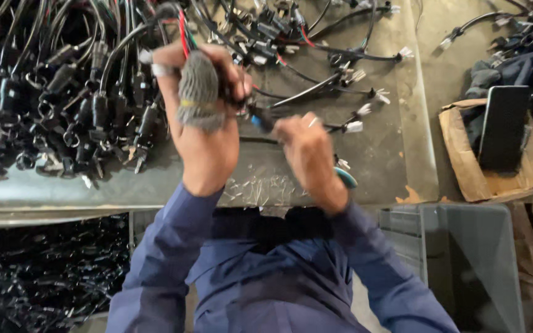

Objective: The person repeatedly strips the outer insulation from black wires using pliers, then places the stripped wires on the table. The process is repeated for multiple wires in a consistent sequence.

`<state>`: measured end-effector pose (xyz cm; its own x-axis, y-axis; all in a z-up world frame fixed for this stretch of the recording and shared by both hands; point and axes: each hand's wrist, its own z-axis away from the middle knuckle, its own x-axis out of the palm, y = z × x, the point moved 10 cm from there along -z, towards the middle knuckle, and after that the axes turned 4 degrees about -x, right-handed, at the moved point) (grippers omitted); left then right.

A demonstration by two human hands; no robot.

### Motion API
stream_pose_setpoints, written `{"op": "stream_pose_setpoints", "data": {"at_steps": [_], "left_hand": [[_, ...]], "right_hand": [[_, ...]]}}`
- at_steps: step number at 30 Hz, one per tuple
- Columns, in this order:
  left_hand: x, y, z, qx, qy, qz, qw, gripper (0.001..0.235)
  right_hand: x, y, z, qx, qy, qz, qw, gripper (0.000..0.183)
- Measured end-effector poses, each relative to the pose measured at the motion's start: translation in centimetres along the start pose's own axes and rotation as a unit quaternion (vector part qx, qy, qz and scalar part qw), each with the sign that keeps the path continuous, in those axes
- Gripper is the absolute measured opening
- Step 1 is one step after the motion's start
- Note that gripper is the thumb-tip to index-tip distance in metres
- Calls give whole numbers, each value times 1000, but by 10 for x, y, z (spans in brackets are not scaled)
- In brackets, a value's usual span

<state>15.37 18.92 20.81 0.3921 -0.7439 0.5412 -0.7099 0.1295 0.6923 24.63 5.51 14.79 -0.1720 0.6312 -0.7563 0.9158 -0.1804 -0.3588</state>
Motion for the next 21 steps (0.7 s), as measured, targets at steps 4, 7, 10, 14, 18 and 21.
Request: {"op": "stream_pose_setpoints", "data": {"at_steps": [4, 7, 10, 14, 18, 21], "left_hand": [[-25, -5, -16, 4, 37, -30, 999, 23], [-48, -41, -28, -127, 80, 213, 965, 27], [-53, -75, -15, -213, 116, 323, 915, 23], [-43, -101, 4, -231, 114, 377, 890, 17], [-32, -101, 7, -229, 107, 382, 889, 19], [-16, -103, 14, -230, 85, 373, 895, 18]], "right_hand": [[-47, 12, -4, -11, 73, 75, 994, 7], [-66, 19, 3, -11, 57, 93, 994, 7], [-65, 23, 12, -2, 59, 89, 994, 6], [-56, 21, 18, 30, 53, 41, 997, 9], [-75, 0, 8, 9, 45, -30, 999, 35], [-82, -15, 4, -13, 59, -133, 989, 48]]}}
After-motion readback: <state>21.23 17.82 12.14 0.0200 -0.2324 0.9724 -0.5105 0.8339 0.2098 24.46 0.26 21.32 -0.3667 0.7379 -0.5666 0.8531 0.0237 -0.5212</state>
